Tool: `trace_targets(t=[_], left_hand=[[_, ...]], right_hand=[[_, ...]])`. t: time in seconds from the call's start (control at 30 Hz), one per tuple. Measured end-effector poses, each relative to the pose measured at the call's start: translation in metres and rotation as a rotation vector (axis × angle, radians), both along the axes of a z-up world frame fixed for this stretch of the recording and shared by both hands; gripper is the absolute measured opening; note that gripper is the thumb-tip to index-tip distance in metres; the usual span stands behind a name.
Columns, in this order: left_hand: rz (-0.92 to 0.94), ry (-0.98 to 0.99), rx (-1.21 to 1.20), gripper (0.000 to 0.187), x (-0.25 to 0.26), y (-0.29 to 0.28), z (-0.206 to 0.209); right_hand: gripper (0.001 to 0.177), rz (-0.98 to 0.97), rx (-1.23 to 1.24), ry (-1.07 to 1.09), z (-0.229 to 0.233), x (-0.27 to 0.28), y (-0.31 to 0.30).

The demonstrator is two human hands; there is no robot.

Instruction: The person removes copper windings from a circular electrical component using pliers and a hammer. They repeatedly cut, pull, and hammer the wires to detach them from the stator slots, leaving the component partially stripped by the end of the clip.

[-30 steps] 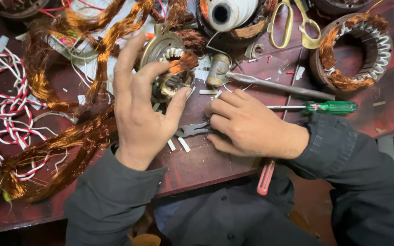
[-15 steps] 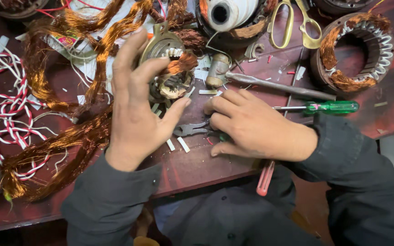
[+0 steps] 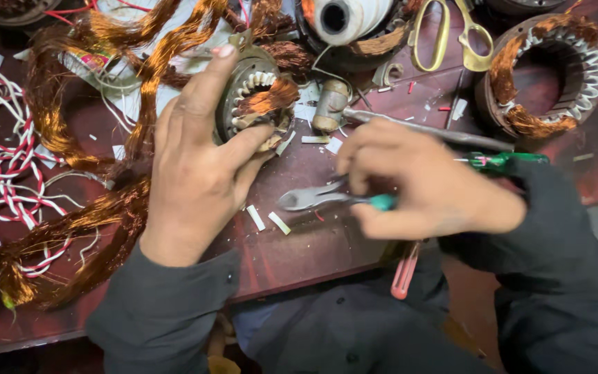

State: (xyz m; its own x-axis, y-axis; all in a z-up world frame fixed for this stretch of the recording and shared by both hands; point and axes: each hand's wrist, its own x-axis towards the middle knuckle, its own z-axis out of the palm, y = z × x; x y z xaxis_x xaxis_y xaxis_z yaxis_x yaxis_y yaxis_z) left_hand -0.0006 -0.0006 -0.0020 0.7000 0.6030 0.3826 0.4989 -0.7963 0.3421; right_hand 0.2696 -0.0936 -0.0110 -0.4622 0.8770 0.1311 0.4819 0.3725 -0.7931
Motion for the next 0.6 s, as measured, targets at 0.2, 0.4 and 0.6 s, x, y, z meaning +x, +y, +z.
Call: trace_targets(t=[0.2, 0.4, 0.6], left_hand=[[0.047, -0.054, 0.015, 0.029, -0.001, -0.005, -0.010], [0.116, -0.266, -0.186, 0.016, -0.009, -0.002, -0.010], [0.098, -0.264, -0.206, 0.022, -0.011, -0.001, -0.008]], right_hand=[[0.021, -0.094, -0.296, 0.402, 0.000, 0.010, -0.003], [0.014, -0.019, -0.096, 0.294, -0.009, 0.002, -0.004], [0.019, -0.248, 0.664, -0.346, 0.011, -0.005, 0.001]])
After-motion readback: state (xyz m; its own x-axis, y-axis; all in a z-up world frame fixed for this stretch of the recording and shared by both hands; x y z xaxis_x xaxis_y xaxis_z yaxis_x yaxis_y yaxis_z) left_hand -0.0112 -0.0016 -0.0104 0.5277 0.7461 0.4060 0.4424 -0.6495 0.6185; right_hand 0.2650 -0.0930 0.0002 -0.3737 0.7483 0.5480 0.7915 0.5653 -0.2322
